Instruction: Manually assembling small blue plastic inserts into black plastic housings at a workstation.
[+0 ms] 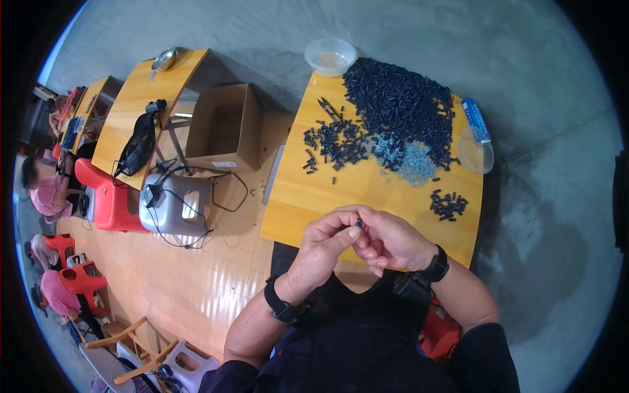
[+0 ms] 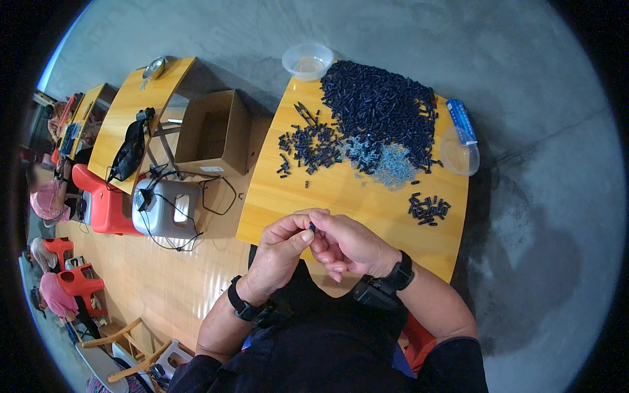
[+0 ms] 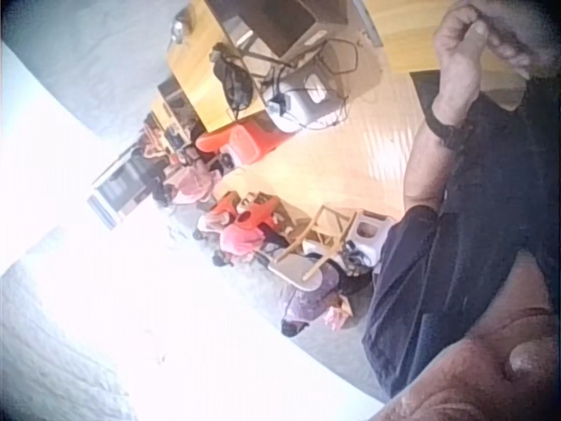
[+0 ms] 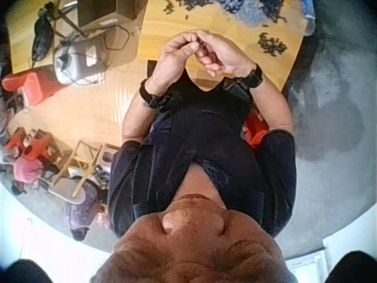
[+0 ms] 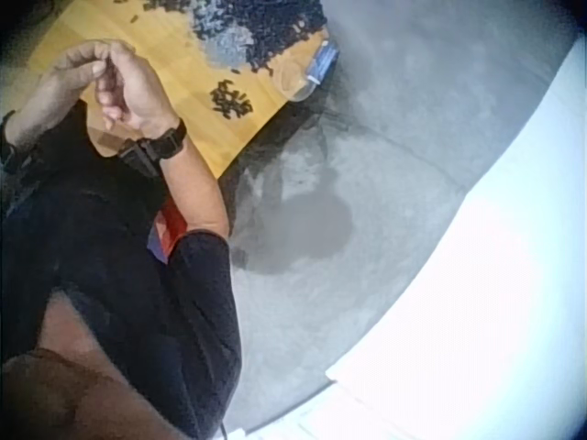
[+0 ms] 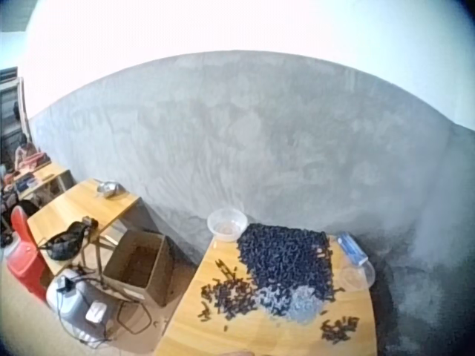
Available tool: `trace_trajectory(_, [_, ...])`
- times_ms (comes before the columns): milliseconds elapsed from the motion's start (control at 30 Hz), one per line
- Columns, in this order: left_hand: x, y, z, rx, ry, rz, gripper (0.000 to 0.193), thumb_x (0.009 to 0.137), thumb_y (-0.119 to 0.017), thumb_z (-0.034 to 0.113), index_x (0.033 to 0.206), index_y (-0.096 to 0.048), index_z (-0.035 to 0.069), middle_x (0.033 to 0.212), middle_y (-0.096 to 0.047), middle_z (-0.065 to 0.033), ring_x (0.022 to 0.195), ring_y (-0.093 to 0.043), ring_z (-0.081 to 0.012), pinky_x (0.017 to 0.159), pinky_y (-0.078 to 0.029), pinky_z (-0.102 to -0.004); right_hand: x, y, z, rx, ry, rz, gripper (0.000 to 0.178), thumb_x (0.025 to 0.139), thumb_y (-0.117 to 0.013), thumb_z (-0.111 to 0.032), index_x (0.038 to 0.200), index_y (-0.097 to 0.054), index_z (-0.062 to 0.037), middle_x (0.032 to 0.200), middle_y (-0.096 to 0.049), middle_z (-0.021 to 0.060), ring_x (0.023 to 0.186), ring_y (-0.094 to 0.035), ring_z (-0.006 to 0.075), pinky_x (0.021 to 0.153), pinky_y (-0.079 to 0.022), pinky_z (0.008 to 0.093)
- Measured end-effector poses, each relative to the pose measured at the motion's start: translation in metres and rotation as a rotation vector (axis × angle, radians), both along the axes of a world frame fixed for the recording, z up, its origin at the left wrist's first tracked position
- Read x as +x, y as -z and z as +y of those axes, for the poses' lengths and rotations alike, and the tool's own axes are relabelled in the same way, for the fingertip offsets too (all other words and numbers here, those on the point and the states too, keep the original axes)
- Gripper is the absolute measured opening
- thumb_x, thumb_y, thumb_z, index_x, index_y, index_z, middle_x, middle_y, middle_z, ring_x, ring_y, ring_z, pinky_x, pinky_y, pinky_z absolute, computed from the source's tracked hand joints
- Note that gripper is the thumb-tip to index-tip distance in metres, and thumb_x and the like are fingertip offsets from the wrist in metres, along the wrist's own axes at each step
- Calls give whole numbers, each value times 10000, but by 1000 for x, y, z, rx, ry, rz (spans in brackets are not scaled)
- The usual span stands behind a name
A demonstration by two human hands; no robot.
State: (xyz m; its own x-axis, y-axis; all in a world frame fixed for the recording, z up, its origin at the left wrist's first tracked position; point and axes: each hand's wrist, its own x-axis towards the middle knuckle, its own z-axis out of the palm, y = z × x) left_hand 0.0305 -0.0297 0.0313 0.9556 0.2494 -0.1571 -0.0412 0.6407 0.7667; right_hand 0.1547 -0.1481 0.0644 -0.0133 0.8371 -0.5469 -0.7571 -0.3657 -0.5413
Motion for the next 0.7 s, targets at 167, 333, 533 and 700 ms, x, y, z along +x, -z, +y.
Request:
trace_trajectory(167, [1, 1, 2, 9, 15, 19, 230, 948, -533, 99, 1138, -588, -17, 1018, -634, -76, 937, -583, -148, 907, -444, -329, -2, 3, 3, -19, 14, 48, 521, 975, -364, -524, 721, -444, -76, 557, -424, -9, 353, -379, 63, 350, -432, 259])
trace_trajectory(333, [2, 0, 9, 22, 33, 55, 198, 915, -575, 73, 1083, -631, -18, 1204, -580, -138, 1017, -573, -170, 925, -438, -339, -5, 1, 6, -66, 35, 58, 488, 979, -358, -514, 733, -422, -98, 552, -405, -21, 344, -357, 60, 346, -432, 271])
trace_trajectory(533, [4, -5, 15, 111, 9, 72, 135, 863, -608, -10, 975, -683, -24, 1320, -513, -183, 1098, -559, -201, 950, -435, -349, -8, 2, 6, -75, 26, 84, 474, 981, -353, -511, 746, -422, -106, 548, -393, -27, 345, -363, 58, 351, -441, 263])
trace_trajectory(700, [1, -9, 11, 137, -6, 100, 164, 846, -603, -51, 990, -679, -29, 1254, -564, -179, 1066, -583, -196, 934, -451, -338, -7, 4, 4, -48, -21, 64, 480, 980, -358, -510, 741, -416, -98, 539, -384, -29, 346, -366, 58, 352, -447, 264])
